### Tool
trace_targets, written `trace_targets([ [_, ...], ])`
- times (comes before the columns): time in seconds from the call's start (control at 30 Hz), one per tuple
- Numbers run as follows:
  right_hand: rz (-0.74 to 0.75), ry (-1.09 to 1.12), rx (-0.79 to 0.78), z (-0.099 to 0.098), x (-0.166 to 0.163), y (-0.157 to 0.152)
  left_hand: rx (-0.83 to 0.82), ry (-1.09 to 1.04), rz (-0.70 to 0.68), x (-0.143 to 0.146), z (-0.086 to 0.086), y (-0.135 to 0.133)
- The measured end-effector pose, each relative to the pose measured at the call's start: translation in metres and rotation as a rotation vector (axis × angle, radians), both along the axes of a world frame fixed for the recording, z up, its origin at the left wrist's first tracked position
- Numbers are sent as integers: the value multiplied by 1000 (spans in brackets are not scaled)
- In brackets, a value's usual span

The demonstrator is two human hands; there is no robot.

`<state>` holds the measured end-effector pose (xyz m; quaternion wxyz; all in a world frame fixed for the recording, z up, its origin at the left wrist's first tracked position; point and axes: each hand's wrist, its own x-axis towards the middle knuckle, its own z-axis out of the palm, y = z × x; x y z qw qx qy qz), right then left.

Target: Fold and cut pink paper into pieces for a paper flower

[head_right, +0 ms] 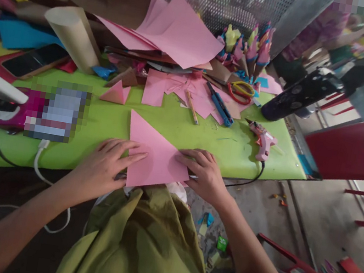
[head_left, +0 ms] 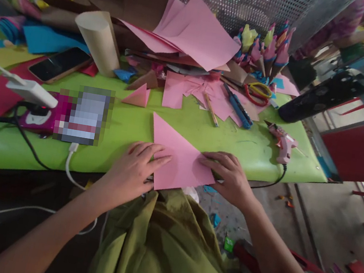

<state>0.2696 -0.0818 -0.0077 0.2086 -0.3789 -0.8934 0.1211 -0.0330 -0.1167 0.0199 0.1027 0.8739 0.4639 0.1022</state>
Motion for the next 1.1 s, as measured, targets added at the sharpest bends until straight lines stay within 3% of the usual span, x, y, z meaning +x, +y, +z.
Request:
trace_targets([
  [0.43,-168,202,-132,5,-21,16,64,-257,225,6,-11,-5],
  [0.8,-342,-22,24,0,-36,21,239,-95,436,23,-13,5],
  [1.1,-350,-92,122,-3,-40,20,344,-15,511,28,-13,3],
])
